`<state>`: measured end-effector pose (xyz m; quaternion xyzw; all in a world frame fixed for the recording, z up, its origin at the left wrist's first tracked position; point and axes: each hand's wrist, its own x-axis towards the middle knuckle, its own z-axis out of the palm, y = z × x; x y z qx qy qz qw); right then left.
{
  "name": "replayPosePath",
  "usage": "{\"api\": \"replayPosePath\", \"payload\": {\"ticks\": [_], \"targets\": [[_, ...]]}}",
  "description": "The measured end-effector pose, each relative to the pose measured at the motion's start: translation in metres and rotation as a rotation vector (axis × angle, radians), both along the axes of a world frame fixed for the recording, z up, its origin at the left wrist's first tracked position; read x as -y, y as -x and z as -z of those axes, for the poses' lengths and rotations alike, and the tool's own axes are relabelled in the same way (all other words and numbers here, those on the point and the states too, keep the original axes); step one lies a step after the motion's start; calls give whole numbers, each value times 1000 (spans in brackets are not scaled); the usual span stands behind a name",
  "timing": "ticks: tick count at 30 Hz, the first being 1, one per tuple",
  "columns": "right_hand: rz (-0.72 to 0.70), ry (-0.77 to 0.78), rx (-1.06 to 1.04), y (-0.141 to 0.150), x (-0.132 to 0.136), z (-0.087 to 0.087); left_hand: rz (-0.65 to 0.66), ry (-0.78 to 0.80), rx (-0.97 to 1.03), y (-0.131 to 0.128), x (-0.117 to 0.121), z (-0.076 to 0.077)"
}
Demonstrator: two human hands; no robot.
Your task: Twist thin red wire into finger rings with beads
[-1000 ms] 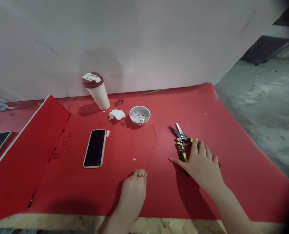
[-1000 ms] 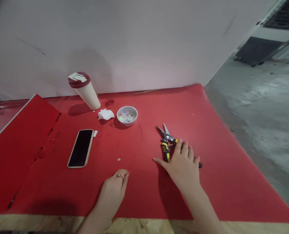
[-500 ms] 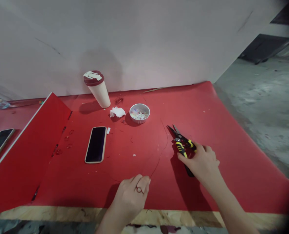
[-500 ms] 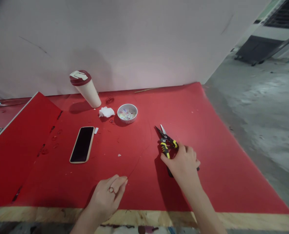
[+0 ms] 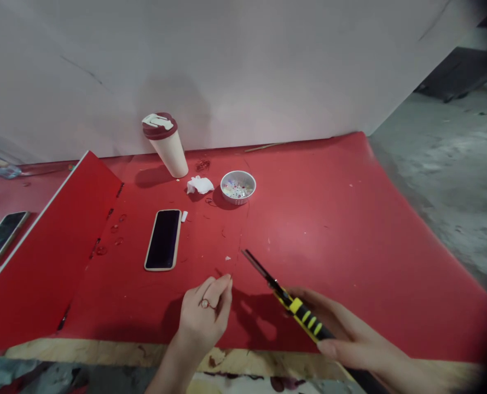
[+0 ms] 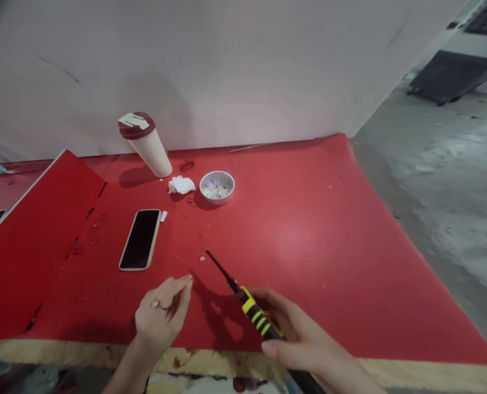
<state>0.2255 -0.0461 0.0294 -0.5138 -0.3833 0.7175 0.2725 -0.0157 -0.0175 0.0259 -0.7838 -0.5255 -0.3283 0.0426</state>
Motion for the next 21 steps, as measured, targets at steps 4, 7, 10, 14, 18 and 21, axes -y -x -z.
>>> {"api": "replayPosePath", "payload": {"ticks": [4, 7, 10, 14, 18, 21], "targets": [[-126, 39, -112, 20, -4, -13, 16, 21, 21, -2, 0, -1], [-112, 118, -175, 30, -7, -17, 42, 158, 72, -5, 0, -2], [-118, 256, -225, 35, -6, -19, 60, 360, 162, -7, -1, -2], [-112, 346, -261, 35, -7, -25, 58, 540, 284, -5, -2, 0], [-125, 324, -231, 34, -9, -24, 46, 685, 376, -1, -5, 1], [-94, 261, -229, 31, -8, -13, 48, 799, 460, 3, -6, 1]]}}
